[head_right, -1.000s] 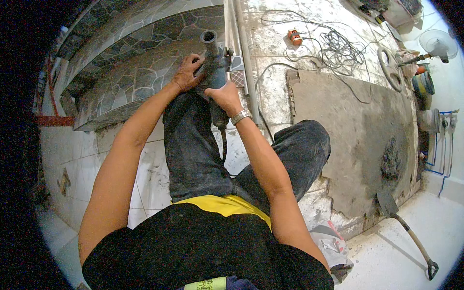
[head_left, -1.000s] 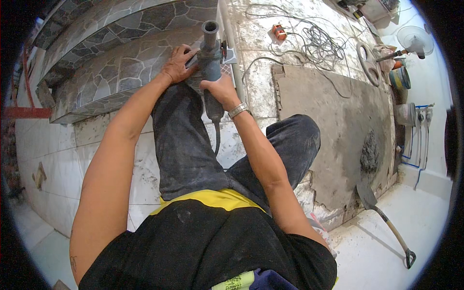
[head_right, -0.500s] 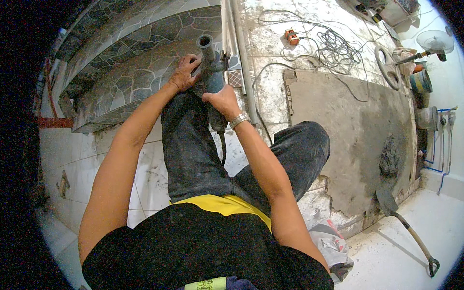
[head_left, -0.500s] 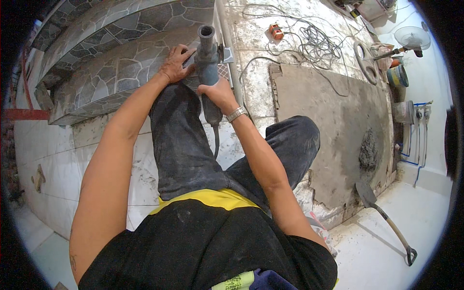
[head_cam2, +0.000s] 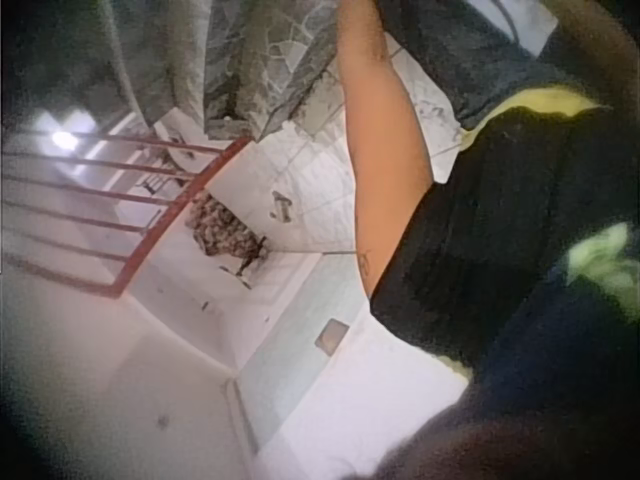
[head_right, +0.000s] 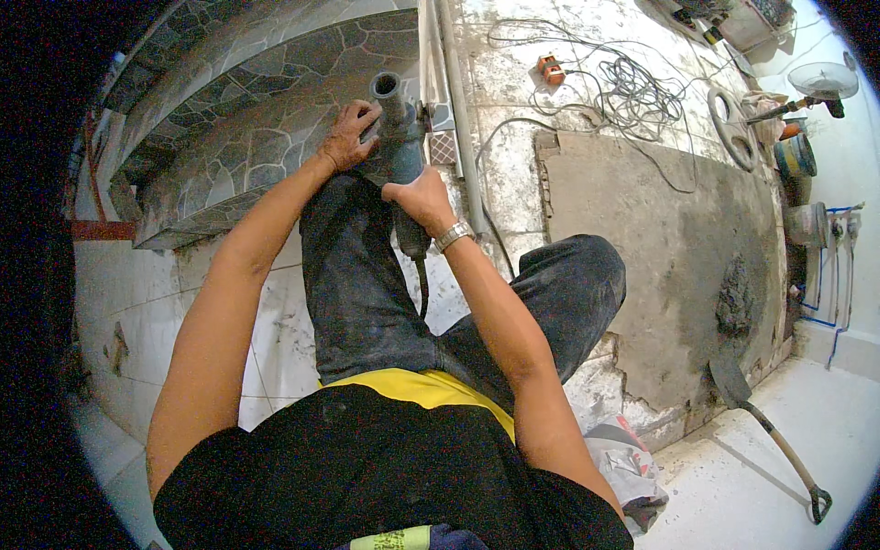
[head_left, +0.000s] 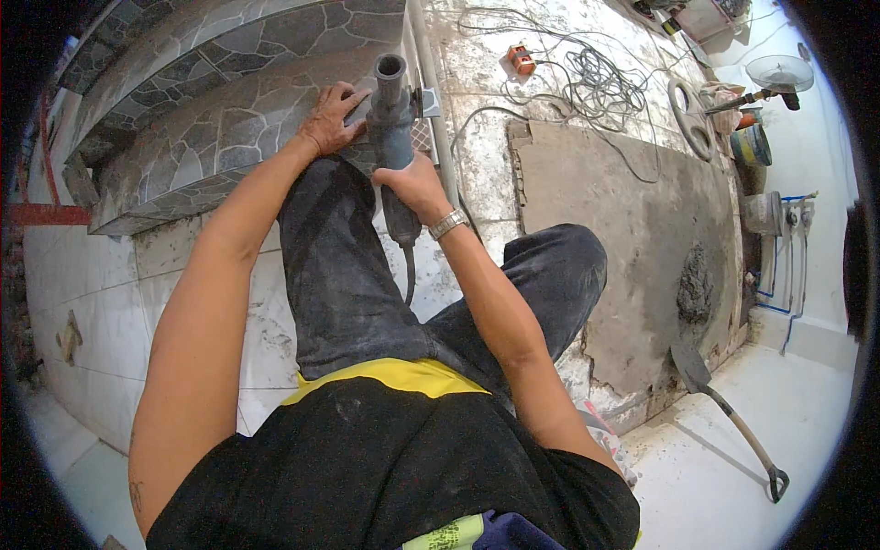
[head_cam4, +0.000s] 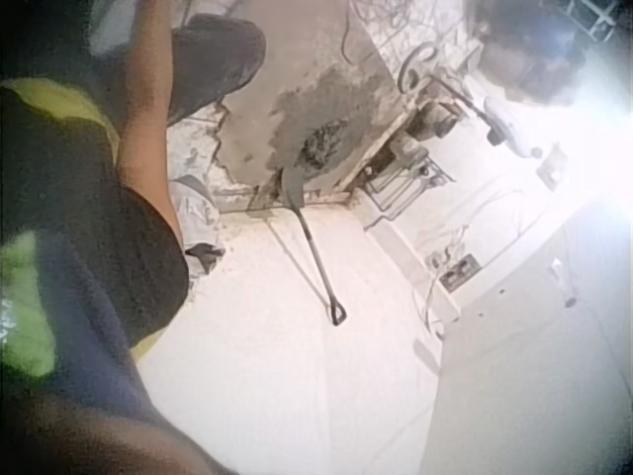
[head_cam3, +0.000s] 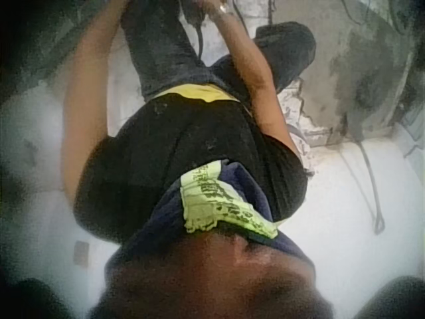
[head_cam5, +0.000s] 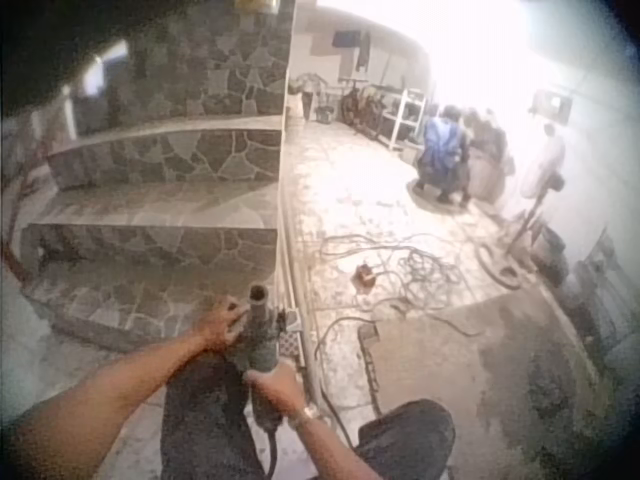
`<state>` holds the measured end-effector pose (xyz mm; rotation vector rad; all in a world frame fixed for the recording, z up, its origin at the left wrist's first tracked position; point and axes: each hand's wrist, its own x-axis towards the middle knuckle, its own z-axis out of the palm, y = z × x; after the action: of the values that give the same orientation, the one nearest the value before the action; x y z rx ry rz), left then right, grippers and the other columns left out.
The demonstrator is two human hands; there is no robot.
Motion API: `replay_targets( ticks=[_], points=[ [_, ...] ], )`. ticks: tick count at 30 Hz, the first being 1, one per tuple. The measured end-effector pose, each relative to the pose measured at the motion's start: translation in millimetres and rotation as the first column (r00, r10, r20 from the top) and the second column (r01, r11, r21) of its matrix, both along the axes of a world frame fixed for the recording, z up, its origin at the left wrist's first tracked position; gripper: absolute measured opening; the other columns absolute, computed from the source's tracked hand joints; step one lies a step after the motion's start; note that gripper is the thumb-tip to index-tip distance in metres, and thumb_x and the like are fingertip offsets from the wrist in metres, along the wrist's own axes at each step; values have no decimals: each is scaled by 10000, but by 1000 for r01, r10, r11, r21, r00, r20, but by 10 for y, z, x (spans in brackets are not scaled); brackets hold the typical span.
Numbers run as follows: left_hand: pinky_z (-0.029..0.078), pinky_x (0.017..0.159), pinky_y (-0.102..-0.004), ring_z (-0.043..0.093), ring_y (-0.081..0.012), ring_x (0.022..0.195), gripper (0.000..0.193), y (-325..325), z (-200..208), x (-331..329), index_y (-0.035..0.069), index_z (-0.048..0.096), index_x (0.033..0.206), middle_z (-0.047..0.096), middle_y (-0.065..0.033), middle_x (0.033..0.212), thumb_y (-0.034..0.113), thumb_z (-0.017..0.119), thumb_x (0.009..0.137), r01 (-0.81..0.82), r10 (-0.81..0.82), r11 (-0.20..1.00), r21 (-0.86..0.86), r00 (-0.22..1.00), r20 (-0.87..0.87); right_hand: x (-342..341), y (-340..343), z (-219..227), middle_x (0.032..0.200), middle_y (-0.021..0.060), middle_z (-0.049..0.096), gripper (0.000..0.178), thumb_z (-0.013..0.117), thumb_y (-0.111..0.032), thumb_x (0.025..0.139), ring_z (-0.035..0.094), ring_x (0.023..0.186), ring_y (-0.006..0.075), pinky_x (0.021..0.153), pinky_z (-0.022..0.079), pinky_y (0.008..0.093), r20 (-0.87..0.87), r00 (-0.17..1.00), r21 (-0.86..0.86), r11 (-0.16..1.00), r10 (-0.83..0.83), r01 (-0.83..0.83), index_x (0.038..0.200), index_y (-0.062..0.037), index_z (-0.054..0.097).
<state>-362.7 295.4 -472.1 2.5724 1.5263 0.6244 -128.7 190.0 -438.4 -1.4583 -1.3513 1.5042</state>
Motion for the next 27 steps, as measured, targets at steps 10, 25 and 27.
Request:
replay_targets(
  ticks=[10, 25, 27],
  points=[
    [393, 1116, -483, 470, -384, 1261, 613, -5, 29, -11, 180, 562, 1454, 516, -151, 1322, 435, 678, 908, -6, 5, 1000, -18, 997, -75, 97, -238, 205, 924, 122, 740, 411, 795, -173, 683, 696, 804, 211, 773, 559, 348, -14, 1000, 61, 998, 20, -19, 1014, 46, 687],
    [397, 1108, -495, 476, -429, 1282, 654, 8, 86, 109, 81, 509, 1391, 494, -184, 1347, 396, 730, 862, -2, 3, 996, -86, 1000, 18, -43, 487, -166, 888, 84, 734, 321, 792, -145, 726, 680, 768, 183, 726, 553, 335, 46, 996, 239, 969, -71, 58, 980, 31, 706],
    [402, 1103, -497, 478, -430, 1282, 652, -35, 101, 77, 91, 512, 1391, 495, -183, 1347, 438, 719, 878, -28, 30, 991, -130, 999, 12, -10, 495, -119, 928, 157, 769, 469, 831, -260, 664, 741, 824, 278, 786, 574, 369, -2, 1000, 108, 994, -8, 8, 1025, 23, 733]
  ],
)
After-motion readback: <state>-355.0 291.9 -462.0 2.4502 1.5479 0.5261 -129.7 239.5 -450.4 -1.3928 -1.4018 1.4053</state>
